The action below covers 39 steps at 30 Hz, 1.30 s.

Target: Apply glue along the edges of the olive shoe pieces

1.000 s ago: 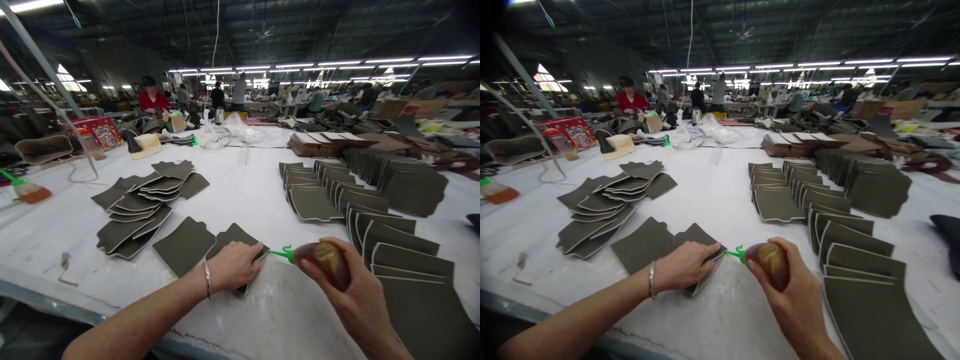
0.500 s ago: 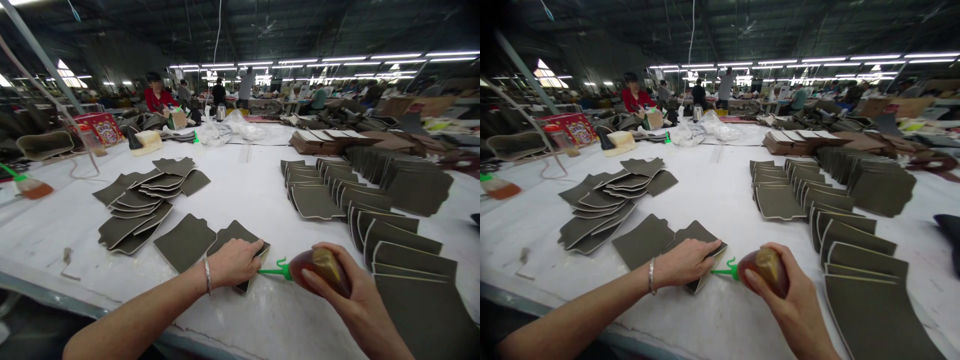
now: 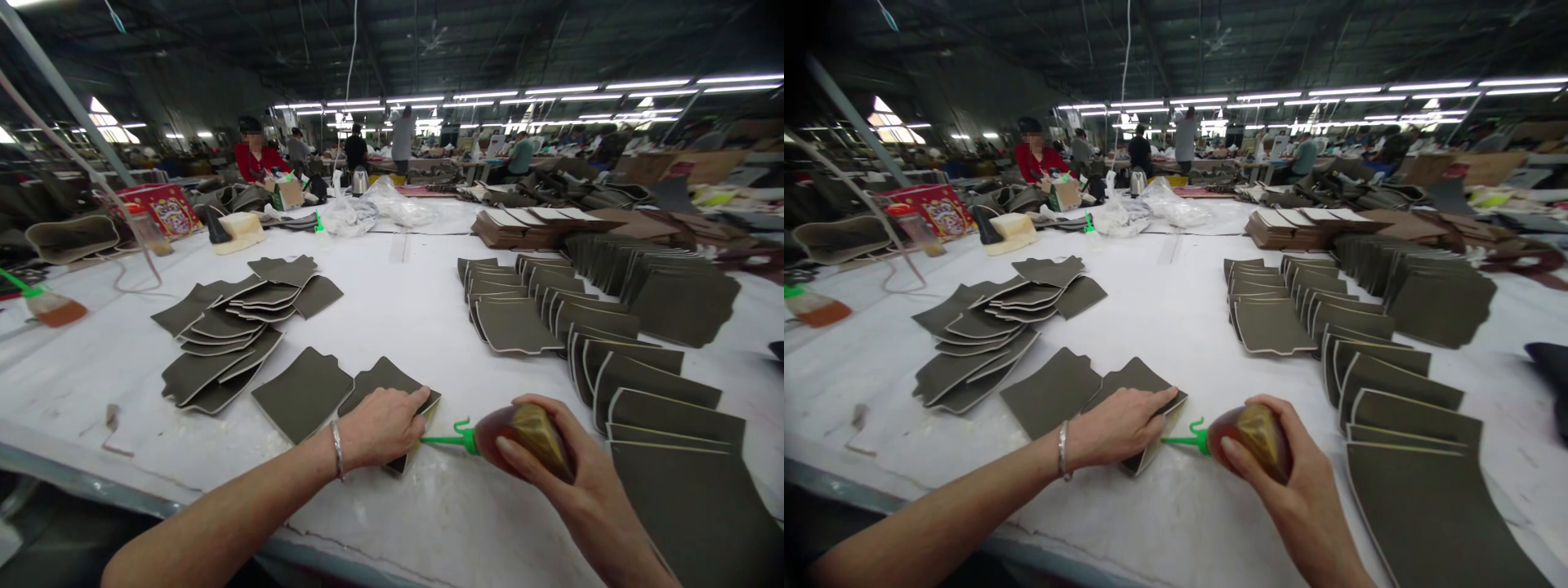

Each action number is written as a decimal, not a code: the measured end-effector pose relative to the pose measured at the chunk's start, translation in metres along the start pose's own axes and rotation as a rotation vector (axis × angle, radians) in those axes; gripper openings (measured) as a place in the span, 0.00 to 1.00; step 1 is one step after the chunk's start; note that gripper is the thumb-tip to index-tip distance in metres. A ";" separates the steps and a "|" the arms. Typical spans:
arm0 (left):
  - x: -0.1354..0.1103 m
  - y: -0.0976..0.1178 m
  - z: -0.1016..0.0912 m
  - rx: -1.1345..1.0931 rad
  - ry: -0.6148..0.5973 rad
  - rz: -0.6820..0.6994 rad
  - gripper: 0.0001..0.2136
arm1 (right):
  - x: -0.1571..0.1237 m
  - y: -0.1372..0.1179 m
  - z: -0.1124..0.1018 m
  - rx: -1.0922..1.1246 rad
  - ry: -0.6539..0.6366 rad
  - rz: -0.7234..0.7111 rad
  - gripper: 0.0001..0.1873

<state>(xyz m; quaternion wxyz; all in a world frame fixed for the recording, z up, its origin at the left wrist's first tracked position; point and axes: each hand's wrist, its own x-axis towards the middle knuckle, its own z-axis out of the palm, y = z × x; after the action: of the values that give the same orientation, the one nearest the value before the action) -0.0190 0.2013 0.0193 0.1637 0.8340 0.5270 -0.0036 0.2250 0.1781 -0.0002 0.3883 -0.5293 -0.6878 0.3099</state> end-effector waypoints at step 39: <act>0.000 -0.001 0.002 -0.060 0.004 0.012 0.22 | 0.015 0.020 -0.003 0.011 0.175 -0.054 0.24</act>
<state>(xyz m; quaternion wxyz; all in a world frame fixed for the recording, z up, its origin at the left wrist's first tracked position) -0.0193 0.2015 0.0171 0.1876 0.8317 0.5223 0.0147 0.2348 0.1973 -0.0123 0.4577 -0.5335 -0.6637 0.2557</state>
